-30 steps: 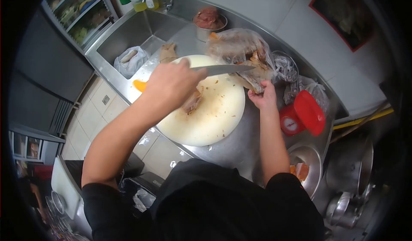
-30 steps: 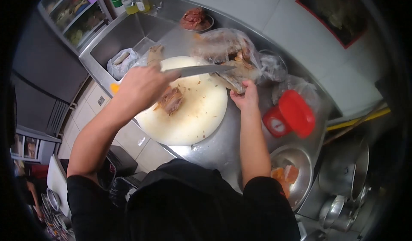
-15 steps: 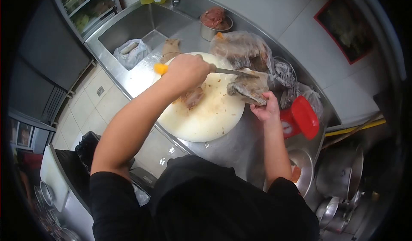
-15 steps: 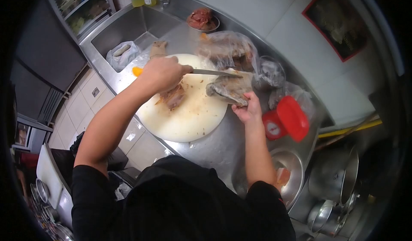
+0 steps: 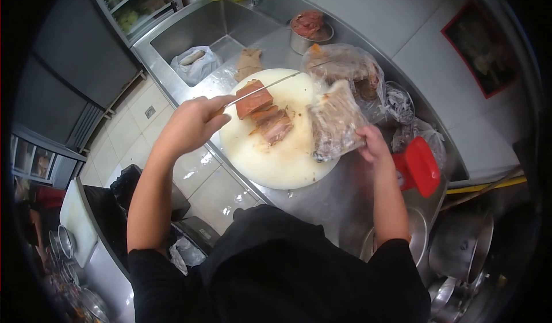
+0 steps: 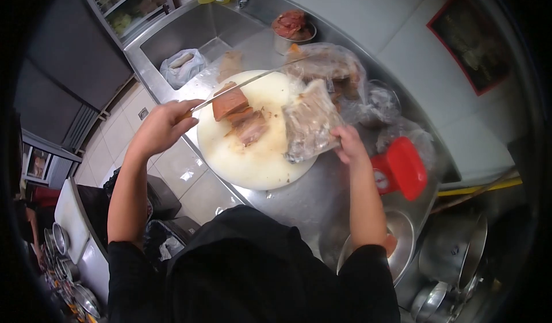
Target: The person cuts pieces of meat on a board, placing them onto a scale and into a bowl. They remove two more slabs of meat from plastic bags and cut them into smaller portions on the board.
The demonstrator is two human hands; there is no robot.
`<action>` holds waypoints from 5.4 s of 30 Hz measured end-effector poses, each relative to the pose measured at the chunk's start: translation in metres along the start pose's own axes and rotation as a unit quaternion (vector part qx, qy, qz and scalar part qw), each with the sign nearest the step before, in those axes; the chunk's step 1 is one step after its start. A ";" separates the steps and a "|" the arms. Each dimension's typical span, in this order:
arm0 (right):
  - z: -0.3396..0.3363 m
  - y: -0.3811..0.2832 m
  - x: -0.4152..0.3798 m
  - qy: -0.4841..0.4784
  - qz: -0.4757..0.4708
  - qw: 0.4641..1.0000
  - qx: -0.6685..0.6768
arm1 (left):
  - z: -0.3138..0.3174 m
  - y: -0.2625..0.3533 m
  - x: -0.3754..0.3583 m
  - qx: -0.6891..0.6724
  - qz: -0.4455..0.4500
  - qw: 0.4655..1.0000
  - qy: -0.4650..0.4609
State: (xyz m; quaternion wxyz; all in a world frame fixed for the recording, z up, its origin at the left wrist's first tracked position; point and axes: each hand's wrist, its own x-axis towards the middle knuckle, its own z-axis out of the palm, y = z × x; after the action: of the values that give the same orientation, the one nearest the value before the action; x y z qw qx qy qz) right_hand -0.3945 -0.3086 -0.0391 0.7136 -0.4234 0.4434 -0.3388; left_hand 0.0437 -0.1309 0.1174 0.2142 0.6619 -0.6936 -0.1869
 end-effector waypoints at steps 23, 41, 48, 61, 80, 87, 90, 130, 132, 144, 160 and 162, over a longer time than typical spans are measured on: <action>0.276 0.051 0.017 0.068 -0.156 0.709 -0.685 | 0.108 -0.048 -0.196 -0.549 -0.368 0.743 -0.104; 0.238 0.079 -0.053 0.211 -0.447 0.789 -0.366 | 0.089 0.035 -0.141 -0.387 -0.274 0.852 -0.222; 0.117 -0.010 0.007 0.330 -0.420 0.773 -0.342 | 0.093 0.113 0.008 -0.320 -0.137 0.900 -0.264; 0.124 -0.069 0.045 0.045 -0.327 0.796 -0.508 | 0.043 0.040 -0.082 -0.384 -0.259 0.884 -0.062; 0.230 0.048 -0.009 -0.115 -0.358 0.782 -0.497 | 0.114 -0.012 -0.152 -0.187 -0.203 0.959 0.065; 0.224 0.034 -0.005 -0.005 -0.375 0.813 -0.445 | 0.111 -0.001 -0.107 -0.089 -0.221 0.971 0.005; 0.230 0.040 0.002 -0.051 -0.410 0.775 -0.478 | 0.110 0.001 -0.095 -0.070 -0.212 0.975 0.000; 0.234 -0.002 -0.008 -0.279 -0.188 0.676 -0.655 | 0.091 -0.069 -0.013 -0.173 -0.229 0.941 -0.178; 0.224 0.011 -0.004 -0.264 -0.231 0.661 -0.663 | 0.097 -0.062 -0.026 -0.115 -0.184 0.970 -0.106; 0.245 0.031 -0.050 -0.085 -0.240 0.804 -0.537 | 0.077 0.015 -0.121 -0.075 -0.223 0.971 -0.043; 0.245 0.045 -0.037 -0.102 -0.313 0.685 -0.650 | 0.036 0.048 -0.188 -0.011 -0.302 0.936 -0.183; 0.243 0.045 -0.035 -0.101 -0.336 0.686 -0.638 | 0.027 0.053 -0.181 -0.004 -0.315 0.924 -0.214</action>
State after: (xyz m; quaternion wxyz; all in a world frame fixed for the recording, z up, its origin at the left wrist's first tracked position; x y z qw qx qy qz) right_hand -0.1789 -0.1860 -0.0077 0.1503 -0.9286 0.3058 -0.1466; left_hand -0.0098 0.0521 0.1142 -0.0072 0.7896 -0.4778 -0.3848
